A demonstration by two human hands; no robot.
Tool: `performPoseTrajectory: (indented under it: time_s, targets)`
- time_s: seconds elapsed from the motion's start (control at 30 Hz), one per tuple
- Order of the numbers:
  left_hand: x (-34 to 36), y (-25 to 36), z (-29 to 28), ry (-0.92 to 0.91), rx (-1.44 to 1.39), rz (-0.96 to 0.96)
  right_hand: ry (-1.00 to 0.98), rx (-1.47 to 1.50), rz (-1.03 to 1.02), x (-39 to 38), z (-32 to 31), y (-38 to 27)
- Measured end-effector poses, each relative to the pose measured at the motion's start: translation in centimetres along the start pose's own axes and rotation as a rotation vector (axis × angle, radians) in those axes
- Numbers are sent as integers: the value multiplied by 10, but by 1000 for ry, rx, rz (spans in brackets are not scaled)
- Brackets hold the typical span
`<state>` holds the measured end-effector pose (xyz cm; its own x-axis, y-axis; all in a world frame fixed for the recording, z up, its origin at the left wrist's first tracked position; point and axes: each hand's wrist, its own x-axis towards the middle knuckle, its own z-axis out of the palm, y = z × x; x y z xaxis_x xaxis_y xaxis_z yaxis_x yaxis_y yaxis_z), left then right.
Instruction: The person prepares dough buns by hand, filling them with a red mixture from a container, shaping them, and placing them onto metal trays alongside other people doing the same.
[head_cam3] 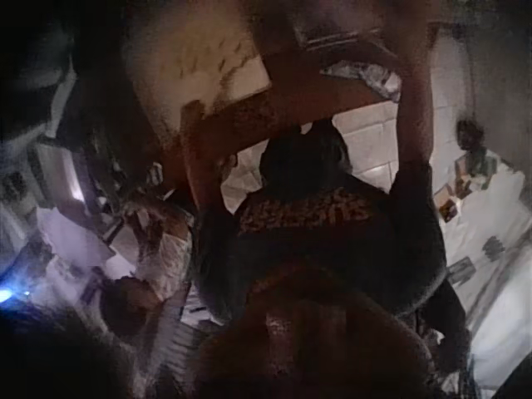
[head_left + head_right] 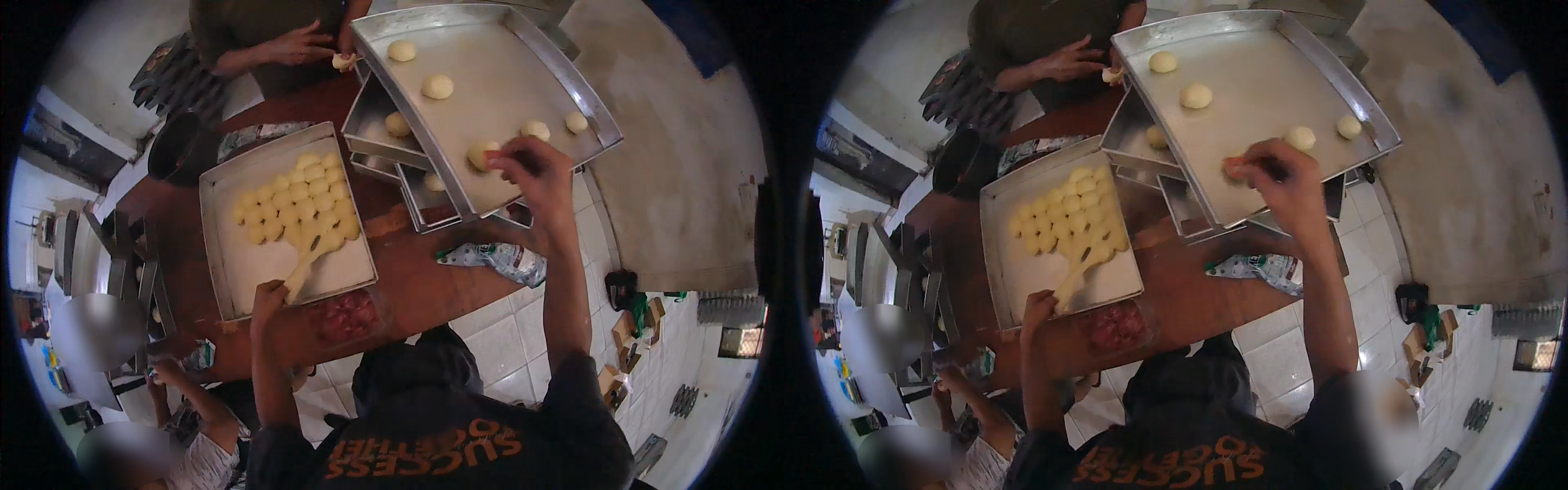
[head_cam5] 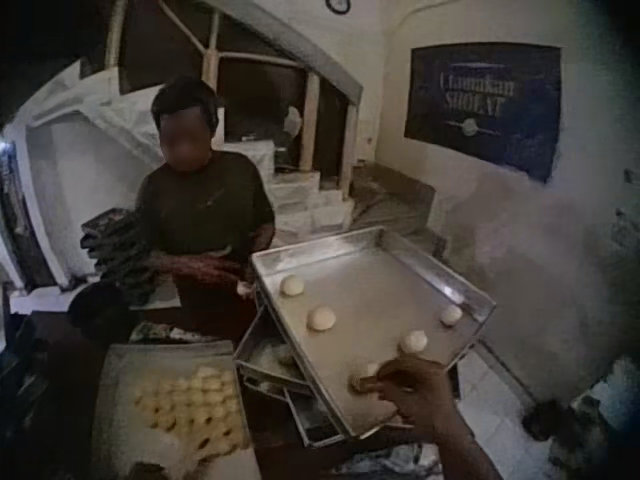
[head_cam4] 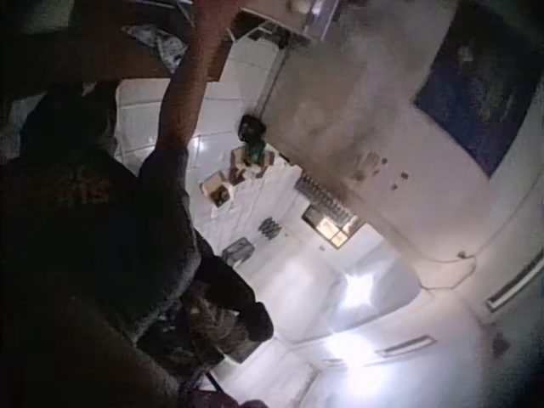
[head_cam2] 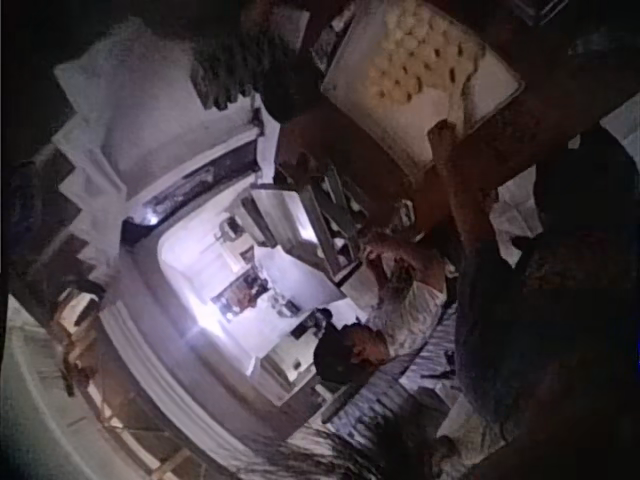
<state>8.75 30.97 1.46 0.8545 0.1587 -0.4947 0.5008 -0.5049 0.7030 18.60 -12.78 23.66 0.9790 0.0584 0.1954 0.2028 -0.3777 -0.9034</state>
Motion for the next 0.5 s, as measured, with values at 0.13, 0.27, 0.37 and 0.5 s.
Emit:
performPoseTrajectory:
  time_s: [0.13,0.27,0.37,0.5]
  targets:
    - [15,-58,-16,130,-103,70,-556,-337,-115,33,-1,30]
    - [17,-124,-25,350,-552,176,-366,-395,-107,27,4,23]
    - [-16,-74,-21,366,-1186,22,204,-384,-287,0,4,22]
    - [-69,-48,-12,275,-1281,11,597,-322,-297,-69,1,50]
